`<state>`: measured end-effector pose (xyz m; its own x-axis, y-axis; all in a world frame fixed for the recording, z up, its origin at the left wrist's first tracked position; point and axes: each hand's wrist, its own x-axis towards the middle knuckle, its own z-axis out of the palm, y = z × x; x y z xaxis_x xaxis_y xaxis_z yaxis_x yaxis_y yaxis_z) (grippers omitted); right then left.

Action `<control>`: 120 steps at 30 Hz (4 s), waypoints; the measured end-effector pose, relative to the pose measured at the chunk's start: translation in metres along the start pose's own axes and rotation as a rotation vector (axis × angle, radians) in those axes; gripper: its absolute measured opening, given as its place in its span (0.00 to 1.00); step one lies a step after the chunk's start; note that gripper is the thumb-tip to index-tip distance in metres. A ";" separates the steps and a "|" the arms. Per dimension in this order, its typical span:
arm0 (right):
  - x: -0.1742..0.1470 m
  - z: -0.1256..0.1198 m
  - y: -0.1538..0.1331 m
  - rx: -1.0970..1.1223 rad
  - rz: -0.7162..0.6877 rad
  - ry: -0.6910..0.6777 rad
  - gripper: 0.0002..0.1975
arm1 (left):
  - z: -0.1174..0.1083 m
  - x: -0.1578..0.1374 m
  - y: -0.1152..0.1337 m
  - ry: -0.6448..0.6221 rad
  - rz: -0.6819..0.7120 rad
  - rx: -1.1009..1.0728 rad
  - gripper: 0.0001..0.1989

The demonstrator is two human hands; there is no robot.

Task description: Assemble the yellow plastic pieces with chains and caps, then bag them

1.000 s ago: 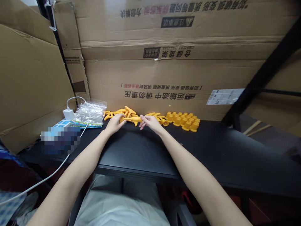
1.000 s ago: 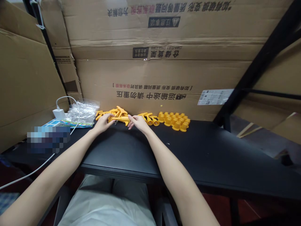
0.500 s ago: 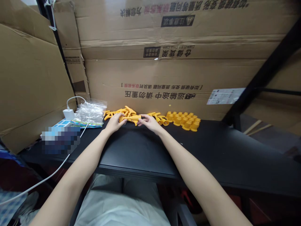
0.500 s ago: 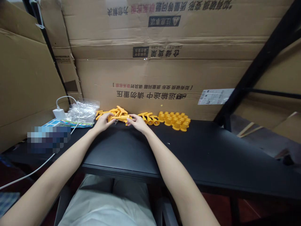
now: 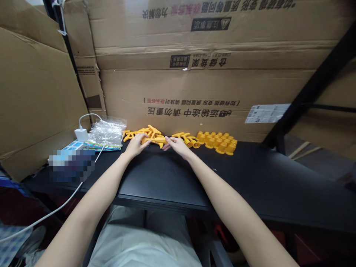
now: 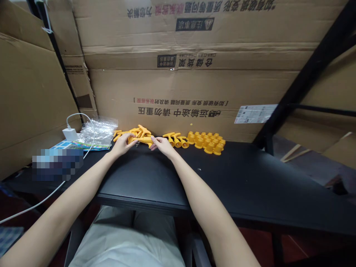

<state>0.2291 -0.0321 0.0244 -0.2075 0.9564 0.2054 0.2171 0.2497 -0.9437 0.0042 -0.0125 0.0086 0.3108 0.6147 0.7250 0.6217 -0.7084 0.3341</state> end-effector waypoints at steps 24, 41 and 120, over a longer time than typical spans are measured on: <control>-0.007 -0.004 -0.010 0.076 0.031 0.001 0.18 | 0.004 -0.001 -0.001 0.017 -0.001 0.002 0.10; 0.001 0.001 -0.010 0.444 0.182 0.106 0.10 | 0.006 -0.002 0.006 -0.066 -0.075 -0.055 0.26; 0.010 -0.010 0.029 -0.907 -0.192 0.419 0.20 | -0.003 -0.009 -0.035 -0.193 -0.661 0.389 0.30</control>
<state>0.2433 -0.0142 0.0017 -0.0019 0.8209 0.5711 0.8930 0.2584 -0.3685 -0.0227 0.0059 -0.0076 -0.1137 0.9406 0.3198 0.9167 -0.0248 0.3989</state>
